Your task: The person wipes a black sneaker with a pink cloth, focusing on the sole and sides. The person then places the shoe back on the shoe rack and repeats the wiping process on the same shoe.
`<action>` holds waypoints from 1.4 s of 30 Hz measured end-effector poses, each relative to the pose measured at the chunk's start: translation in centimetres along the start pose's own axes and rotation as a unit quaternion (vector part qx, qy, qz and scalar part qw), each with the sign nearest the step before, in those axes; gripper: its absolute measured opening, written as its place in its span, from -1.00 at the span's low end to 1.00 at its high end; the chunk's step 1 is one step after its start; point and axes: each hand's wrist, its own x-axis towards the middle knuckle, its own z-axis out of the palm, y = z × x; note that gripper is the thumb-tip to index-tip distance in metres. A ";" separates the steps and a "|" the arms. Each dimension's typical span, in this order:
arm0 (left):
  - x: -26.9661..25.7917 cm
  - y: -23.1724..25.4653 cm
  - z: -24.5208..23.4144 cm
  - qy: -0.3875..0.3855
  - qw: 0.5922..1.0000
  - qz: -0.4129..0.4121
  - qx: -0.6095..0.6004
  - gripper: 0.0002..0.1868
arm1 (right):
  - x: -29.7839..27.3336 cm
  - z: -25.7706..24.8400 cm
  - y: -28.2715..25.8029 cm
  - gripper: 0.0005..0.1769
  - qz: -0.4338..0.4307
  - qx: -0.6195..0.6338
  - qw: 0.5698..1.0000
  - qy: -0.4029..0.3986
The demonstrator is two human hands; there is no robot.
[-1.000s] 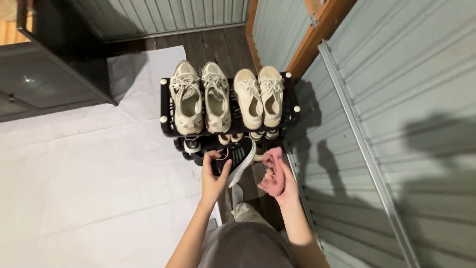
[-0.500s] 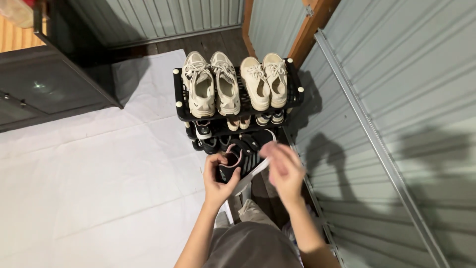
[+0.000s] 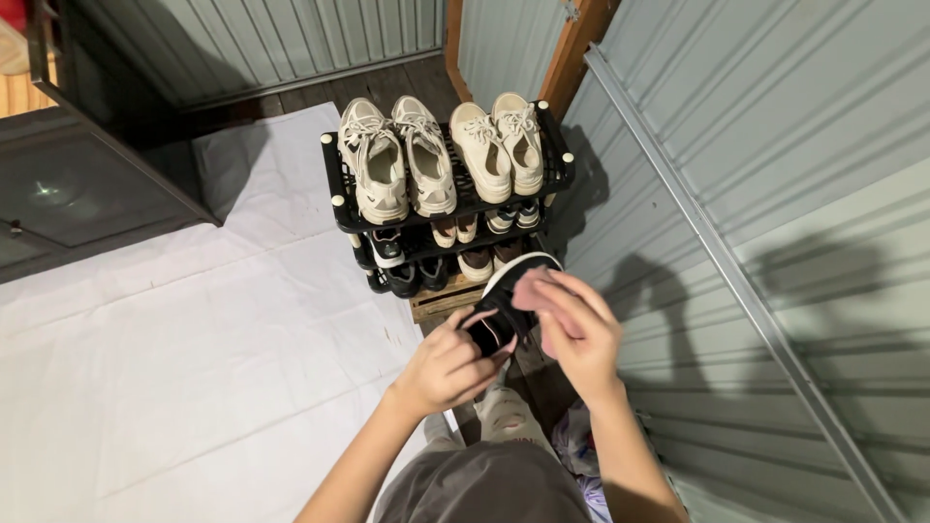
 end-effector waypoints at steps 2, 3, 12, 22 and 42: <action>-1.0 -0.2 0.4 -0.005 0.999 0.025 0.026 -0.84 | 0.7 0.0 -0.4 -0.66 -0.008 -0.003 1.000 -0.022; -1.5 -0.5 0.6 -0.011 0.997 0.050 0.054 -0.83 | 1.2 0.1 -0.5 -0.66 -0.017 -0.005 0.999 -0.044; 2.8 -2.5 0.0 0.103 0.990 -0.010 0.097 -0.77 | 1.9 -2.9 1.2 -0.63 -0.021 0.008 0.991 -0.129; 4.6 -3.1 3.5 0.018 0.983 0.118 0.137 -0.77 | 7.4 -3.4 -1.4 -0.63 -0.140 -0.031 0.986 -0.079; 8.8 -3.2 5.5 -0.041 0.958 0.209 0.194 -0.78 | 6.4 -5.0 9.2 -0.41 0.200 0.208 0.956 -0.050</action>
